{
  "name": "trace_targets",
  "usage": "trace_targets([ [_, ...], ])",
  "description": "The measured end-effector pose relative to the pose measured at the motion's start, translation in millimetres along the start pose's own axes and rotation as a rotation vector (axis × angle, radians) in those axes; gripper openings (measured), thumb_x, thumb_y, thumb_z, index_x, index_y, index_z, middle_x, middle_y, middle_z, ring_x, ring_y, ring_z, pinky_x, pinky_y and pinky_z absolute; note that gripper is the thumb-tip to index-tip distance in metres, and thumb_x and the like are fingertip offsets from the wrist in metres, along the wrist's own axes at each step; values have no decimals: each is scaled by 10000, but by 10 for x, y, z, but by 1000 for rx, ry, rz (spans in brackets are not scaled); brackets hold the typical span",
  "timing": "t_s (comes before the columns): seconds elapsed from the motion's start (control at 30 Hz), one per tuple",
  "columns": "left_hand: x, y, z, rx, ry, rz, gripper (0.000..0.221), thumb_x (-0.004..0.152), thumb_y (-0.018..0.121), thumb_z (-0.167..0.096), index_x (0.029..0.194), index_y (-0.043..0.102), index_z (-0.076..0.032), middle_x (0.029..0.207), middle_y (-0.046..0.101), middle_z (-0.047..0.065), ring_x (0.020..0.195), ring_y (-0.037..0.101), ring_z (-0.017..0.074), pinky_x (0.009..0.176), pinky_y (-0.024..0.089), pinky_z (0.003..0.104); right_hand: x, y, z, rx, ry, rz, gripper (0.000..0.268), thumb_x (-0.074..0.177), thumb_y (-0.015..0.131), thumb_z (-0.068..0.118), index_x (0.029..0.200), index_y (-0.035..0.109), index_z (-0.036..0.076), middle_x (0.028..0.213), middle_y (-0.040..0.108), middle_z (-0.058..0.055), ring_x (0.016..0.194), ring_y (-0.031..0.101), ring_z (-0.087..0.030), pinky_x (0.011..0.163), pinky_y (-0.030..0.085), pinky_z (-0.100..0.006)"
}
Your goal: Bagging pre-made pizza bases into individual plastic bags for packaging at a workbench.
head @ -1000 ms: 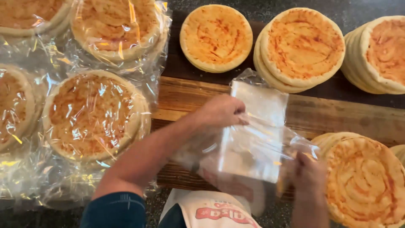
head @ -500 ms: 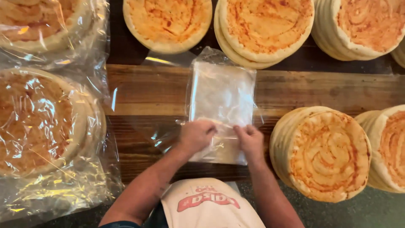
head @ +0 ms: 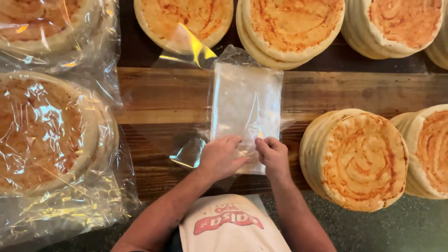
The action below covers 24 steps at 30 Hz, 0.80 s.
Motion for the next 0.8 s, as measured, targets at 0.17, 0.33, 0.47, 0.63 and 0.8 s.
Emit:
trace_targets([
  [0.17,79,497,271,-1008,-607,70,120,882,749,-176,983,804,-209,771,779,23,666,757,161,596,602,301,-82,245,28,127,-22,-22,417,911,753,111,572,513,78,422,343,-52,377,388,-115,386,252,-208],
  [0.33,417,87,882,-1666,-945,-558,88,932,618,-54,942,646,-137,653,650,72,530,677,212,457,552,314,-255,-267,152,-595,-9,13,251,889,753,288,736,658,113,636,587,-79,638,538,-240,590,398,-358],
  [0.47,496,-312,483,-957,-391,-298,131,999,647,-296,1058,701,-192,818,689,49,786,701,194,771,569,347,-762,78,1050,-532,-953,-10,514,761,859,89,1229,674,-16,1078,695,-173,998,664,-374,889,530,-436],
  [0.63,-2,-964,204,-210,13,-108,351,833,760,-203,1153,622,-243,754,621,-11,558,694,214,521,566,376,-29,470,669,-1030,-1255,-144,537,538,804,149,1027,583,142,931,583,-42,889,597,-264,800,445,-405],
  [0.8,-689,-616,1424,674,-184,-362,138,852,645,-172,952,652,-268,731,525,-43,489,634,182,404,497,363,126,159,235,-1301,-1224,-300,224,670,689,158,734,483,221,629,475,8,566,553,-249,586,431,-381],
])
Point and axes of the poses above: each hand's wrist, its own x-axis towards the middle knuckle, its own y-axis out of the palm, z = x × y, the point moved 2 cm from there along x, towards the middle knuckle
